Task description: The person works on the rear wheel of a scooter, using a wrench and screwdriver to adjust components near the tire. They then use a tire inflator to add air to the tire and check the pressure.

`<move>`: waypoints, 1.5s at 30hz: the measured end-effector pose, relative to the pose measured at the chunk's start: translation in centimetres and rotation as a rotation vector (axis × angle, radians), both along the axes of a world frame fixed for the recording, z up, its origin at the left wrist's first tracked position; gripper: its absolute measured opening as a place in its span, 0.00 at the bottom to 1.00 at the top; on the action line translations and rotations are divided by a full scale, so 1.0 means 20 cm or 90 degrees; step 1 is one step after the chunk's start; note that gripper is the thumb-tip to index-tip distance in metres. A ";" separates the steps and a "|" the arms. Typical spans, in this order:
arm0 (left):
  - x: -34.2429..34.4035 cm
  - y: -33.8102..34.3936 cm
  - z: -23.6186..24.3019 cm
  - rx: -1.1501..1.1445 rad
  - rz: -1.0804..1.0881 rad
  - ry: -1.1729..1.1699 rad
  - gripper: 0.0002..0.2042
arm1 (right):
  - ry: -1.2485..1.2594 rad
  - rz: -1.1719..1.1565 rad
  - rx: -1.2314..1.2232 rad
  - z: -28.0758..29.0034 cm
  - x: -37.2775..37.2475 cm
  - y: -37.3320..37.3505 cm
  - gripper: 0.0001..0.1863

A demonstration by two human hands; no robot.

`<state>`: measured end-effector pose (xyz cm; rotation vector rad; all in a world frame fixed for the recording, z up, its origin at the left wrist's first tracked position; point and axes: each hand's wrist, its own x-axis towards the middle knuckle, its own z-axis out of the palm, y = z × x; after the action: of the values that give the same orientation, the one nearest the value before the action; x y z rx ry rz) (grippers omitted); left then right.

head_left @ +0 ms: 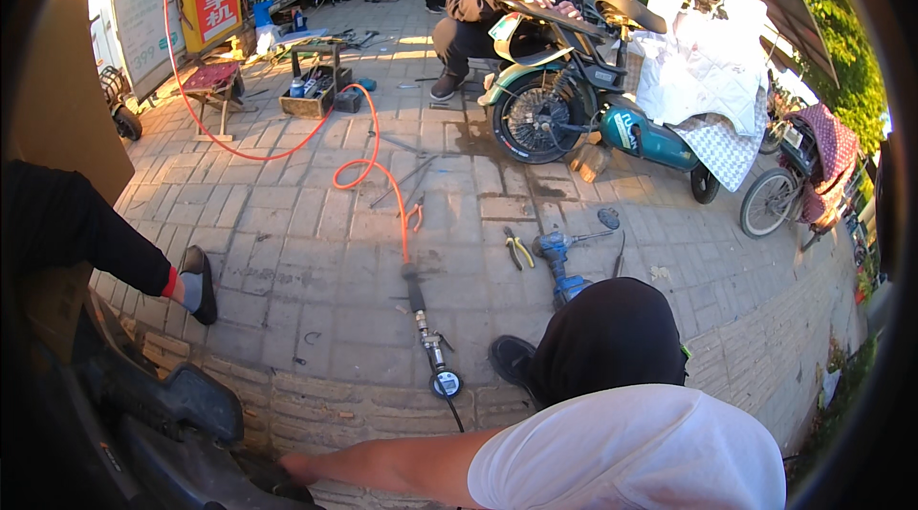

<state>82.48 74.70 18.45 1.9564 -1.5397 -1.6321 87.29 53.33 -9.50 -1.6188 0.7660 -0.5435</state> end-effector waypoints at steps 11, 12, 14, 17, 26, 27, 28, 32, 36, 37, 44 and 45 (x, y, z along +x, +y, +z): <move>0.01 -0.07 -0.16 -0.104 -0.028 0.002 0.21 | 0.469 -0.123 -0.154 -0.33 -0.62 -0.29 0.08; 0.01 -0.07 -0.20 -0.107 -0.017 0.004 0.22 | 0.417 -0.168 -0.130 -0.30 -0.66 -0.29 0.09; 0.01 -0.07 -0.27 -0.036 0.074 0.058 0.22 | 0.418 -0.224 -0.046 -0.22 -0.72 -0.30 0.10; -0.01 -0.09 -0.35 0.043 0.304 0.177 0.21 | 0.351 -0.309 -0.011 -0.03 -0.74 -0.27 0.17; 0.04 -0.39 -0.77 -0.065 0.797 0.329 0.08 | -0.056 0.140 0.091 0.33 -0.78 0.21 0.32; 0.04 -0.42 -0.80 -0.086 0.832 0.348 0.07 | -0.064 0.159 0.074 0.32 -0.79 0.21 0.34; 0.03 -0.44 -0.82 -0.094 0.839 0.362 0.07 | -0.066 0.174 0.058 0.31 -0.79 0.20 0.35; 0.02 -0.50 -0.87 -0.095 0.883 0.369 0.08 | -0.109 0.095 0.250 0.27 -0.73 0.20 0.39; 0.05 -0.53 -0.82 -0.024 0.900 0.292 0.13 | -0.178 0.054 0.243 0.23 -0.63 0.21 0.34; 0.05 -0.53 -0.78 0.016 0.922 0.258 0.14 | -0.135 0.036 0.212 0.22 -0.60 0.20 0.31; -0.18 -0.12 0.07 -0.001 0.444 0.091 0.27 | 0.060 -0.135 0.141 0.15 -0.33 0.15 0.23; -0.20 -0.03 0.20 -0.038 0.413 0.068 0.26 | 0.070 -0.113 0.138 0.14 -0.29 0.13 0.23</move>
<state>78.39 74.04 22.36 1.9999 -0.7720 -1.3543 81.50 55.95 -6.64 -1.3959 1.0224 -0.4817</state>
